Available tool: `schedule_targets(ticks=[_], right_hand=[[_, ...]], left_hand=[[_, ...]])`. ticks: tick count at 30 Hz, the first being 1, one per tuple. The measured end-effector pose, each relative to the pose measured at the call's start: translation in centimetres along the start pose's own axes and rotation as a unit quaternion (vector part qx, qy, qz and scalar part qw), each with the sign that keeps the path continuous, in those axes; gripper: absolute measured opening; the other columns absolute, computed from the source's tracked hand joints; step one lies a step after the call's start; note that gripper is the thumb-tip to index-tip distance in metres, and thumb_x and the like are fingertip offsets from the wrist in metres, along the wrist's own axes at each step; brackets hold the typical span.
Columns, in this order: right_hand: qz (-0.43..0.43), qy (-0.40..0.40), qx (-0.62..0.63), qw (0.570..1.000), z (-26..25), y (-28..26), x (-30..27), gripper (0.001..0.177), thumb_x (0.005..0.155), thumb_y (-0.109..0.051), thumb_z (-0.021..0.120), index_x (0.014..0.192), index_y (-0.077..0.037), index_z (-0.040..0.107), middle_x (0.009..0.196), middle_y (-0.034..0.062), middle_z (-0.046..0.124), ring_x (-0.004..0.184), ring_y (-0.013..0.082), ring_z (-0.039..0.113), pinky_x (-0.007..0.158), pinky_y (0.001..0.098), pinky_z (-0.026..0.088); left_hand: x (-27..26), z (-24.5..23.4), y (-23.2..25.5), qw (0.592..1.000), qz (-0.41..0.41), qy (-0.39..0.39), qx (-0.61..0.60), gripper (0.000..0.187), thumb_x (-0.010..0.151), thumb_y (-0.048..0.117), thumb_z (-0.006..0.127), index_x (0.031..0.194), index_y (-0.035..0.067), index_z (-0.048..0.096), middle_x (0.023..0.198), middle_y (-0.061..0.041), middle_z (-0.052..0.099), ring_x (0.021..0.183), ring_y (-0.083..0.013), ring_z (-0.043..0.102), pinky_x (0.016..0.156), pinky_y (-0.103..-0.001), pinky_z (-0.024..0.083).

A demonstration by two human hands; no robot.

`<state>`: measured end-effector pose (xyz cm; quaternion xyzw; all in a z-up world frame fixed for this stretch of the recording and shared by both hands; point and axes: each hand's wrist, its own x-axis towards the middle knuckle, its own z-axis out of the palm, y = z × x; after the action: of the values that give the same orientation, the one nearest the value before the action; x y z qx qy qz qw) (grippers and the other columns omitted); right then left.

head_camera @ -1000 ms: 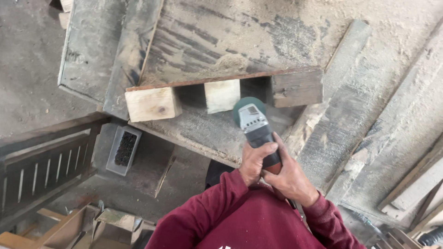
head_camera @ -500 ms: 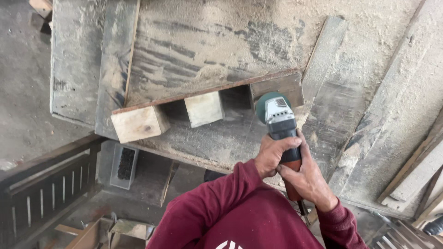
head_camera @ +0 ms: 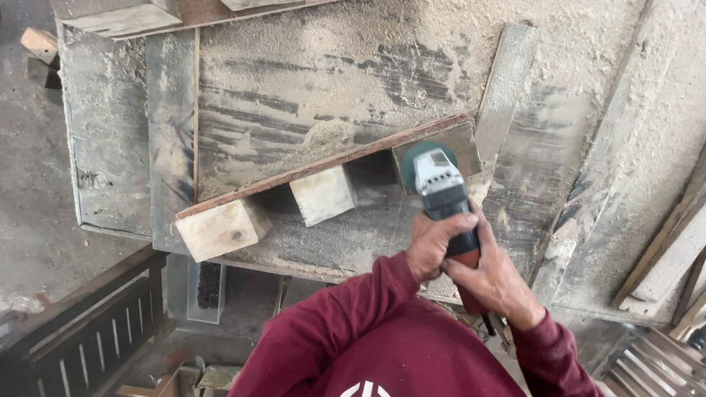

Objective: The person uses an angle grinder with a sanding disc to smooth the surfaces of a wooden pallet. They systematically move the tool across the top and side faces of the pallet's slats and blocks, generating sawdust. The person occasionally repositions the pallet to access different areas.

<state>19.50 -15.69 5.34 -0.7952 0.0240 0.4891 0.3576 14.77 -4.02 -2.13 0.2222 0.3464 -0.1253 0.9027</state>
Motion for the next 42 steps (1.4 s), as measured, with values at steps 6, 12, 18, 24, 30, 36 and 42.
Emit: schedule_targets(ticks=[6,12,18,24,30,36,42], right_hand=[[0.023,-0.052,0.016,0.998,0.3,-1.7,0.4,0.124,0.071,-0.028,0.073,0.169,-0.024,-0.002,0.125,0.0252,0.064,0.102,0.0368,0.076,0.087,0.0437,0.064],[0.079,-0.048,-0.028,0.995,0.6,-1.4,0.1,0.117,0.073,-0.026,0.073,0.166,-0.025,0.002,0.116,0.0238,0.072,0.104,0.037,0.076,0.09,0.0457,0.061],[-0.039,-0.038,-0.018,0.998,-1.7,-1.1,1.2,0.115,0.071,-0.023,0.073,0.165,-0.02,0.007,0.12,0.0232,0.069,0.109,0.0344,0.072,0.092,0.0435,0.058],[-0.043,0.007,-0.06,0.997,-4.3,1.1,1.3,0.114,0.073,-0.022,0.075,0.164,-0.018,0.007,0.127,0.0257,0.063,0.112,0.0377,0.069,0.093,0.0439,0.056],[-0.041,0.017,-0.05,0.998,-6.5,2.9,1.8,0.115,0.073,-0.023,0.074,0.166,-0.02,0.006,0.125,0.0254,0.066,0.111,0.0369,0.071,0.092,0.0445,0.056],[-0.009,0.025,-0.038,0.999,-7.8,3.7,2.1,0.115,0.076,-0.021,0.071,0.167,-0.02,0.001,0.123,0.025,0.065,0.108,0.0356,0.072,0.089,0.0444,0.059],[0.005,0.051,-0.018,0.999,-8.0,3.5,1.3,0.112,0.075,-0.018,0.07,0.164,-0.018,0.002,0.124,0.0246,0.062,0.102,0.0364,0.073,0.08,0.0444,0.063]], left_hand=[[-1.1,0.0,1.5,0.999,0.039,0.001,-0.005,0.032,0.085,0.013,0.079,0.111,0.005,0.063,0.1,-0.007,0.068,0.089,-0.0187,0.069,0.083,-0.038,0.063],[-1.7,-0.9,0.4,0.998,0.045,0.009,-0.034,0.03,0.088,0.012,0.078,0.113,0.002,0.065,0.102,-0.008,0.068,0.089,-0.0181,0.069,0.082,-0.035,0.061],[0.7,0.4,0.2,0.997,0.07,0.003,-0.032,0.031,0.09,0.012,0.078,0.115,0.001,0.065,0.103,-0.007,0.068,0.09,-0.0173,0.068,0.081,-0.034,0.059],[2.8,2.7,-2.2,0.998,0.055,-0.014,-0.024,0.031,0.089,0.013,0.078,0.115,0.004,0.065,0.103,-0.004,0.068,0.092,-0.0155,0.068,0.082,-0.034,0.06],[4.8,3.9,-3.7,0.998,0.05,-0.025,-0.023,0.03,0.089,0.013,0.078,0.114,0.003,0.065,0.104,-0.005,0.068,0.093,-0.0153,0.068,0.083,-0.034,0.06],[6.5,5.2,-4.8,0.997,0.064,-0.049,-0.013,0.031,0.088,0.012,0.08,0.113,0.004,0.065,0.103,-0.006,0.068,0.092,-0.0164,0.068,0.082,-0.036,0.061],[6.5,5.6,-5.7,0.996,0.051,-0.071,-0.002,0.033,0.089,0.015,0.079,0.114,0.003,0.063,0.102,-0.007,0.067,0.09,-0.018,0.069,0.081,-0.037,0.063]])
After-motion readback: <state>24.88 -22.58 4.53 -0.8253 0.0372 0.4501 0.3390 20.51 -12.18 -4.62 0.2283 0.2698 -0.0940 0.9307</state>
